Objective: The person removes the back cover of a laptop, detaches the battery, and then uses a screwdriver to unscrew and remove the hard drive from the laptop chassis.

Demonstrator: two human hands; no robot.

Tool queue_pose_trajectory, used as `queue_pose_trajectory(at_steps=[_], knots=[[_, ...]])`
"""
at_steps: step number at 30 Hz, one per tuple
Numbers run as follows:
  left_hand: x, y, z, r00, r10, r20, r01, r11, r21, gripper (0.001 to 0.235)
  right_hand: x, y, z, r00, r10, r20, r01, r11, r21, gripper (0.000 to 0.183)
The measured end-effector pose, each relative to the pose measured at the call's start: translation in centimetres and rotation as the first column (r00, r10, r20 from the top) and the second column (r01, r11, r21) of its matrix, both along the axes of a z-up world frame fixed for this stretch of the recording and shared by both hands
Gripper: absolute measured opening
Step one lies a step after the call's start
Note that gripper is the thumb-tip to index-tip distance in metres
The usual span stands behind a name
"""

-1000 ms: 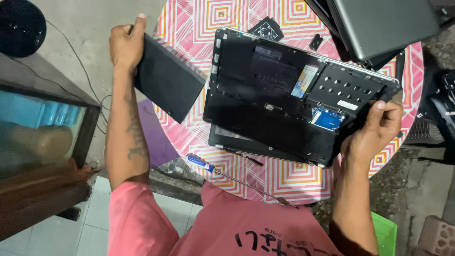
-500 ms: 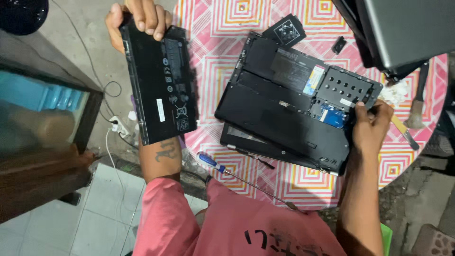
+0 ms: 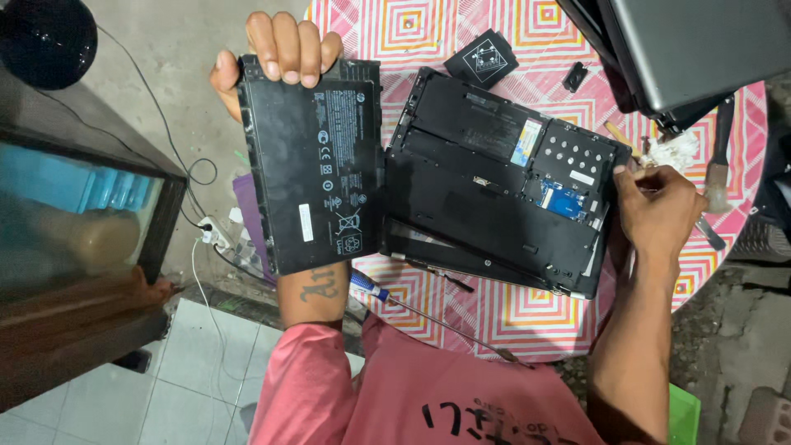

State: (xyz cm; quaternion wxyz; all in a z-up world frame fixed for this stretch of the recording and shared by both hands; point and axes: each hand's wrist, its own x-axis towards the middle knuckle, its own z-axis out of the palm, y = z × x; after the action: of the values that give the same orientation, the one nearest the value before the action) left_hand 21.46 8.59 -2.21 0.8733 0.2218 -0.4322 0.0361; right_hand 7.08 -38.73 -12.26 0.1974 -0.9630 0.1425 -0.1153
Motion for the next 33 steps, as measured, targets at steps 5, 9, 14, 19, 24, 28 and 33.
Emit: queue_pose_trajectory(at_steps=[5,9,14,19,24,28,33], knots=[[-1.2,-2.3,0.4,0.998,-0.052,-0.038,0.051,0.998,-0.032,0.029,-2.2,5.0,5.0,0.991,0.055,0.121,-0.078,0.978,0.193,0.015],[-3.4,-5.0,1.3,0.989,-0.009,-0.150,0.005,1.000,-0.030,0.030,-4.7,12.7,6.9,0.947,0.279,0.161,-0.303,0.597,0.743,0.007],[-4.3,-8.5,0.2,0.987,-0.099,-0.127,0.080,0.986,-0.147,0.029,-7.4,19.3,6.0,0.796,0.571,0.201,-0.260,0.022,0.965,0.044],[-6.2,-10.9,-0.6,0.974,-0.156,-0.162,0.119,0.968,-0.220,0.026,-7.4,20.0,8.6,0.915,0.362,0.178,-0.317,0.373,0.872,0.037],[-10.7,-15.0,-1.2,0.980,-0.007,-0.198,-0.012,0.995,-0.095,0.025,-5.9,17.6,11.2,0.714,0.428,0.554,-0.667,0.656,0.353,0.038],[-14.7,-18.9,-2.5,0.947,0.036,-0.319,-0.088,0.984,-0.152,0.022,-7.3,17.9,10.7,0.725,0.465,0.508,-0.658,0.685,0.312,0.045],[-16.4,-20.2,-4.4,0.916,0.026,-0.400,-0.091,0.985,-0.144,0.023,-8.5,17.7,10.0,0.789,0.408,0.459,-0.592,0.704,0.393,0.024]])
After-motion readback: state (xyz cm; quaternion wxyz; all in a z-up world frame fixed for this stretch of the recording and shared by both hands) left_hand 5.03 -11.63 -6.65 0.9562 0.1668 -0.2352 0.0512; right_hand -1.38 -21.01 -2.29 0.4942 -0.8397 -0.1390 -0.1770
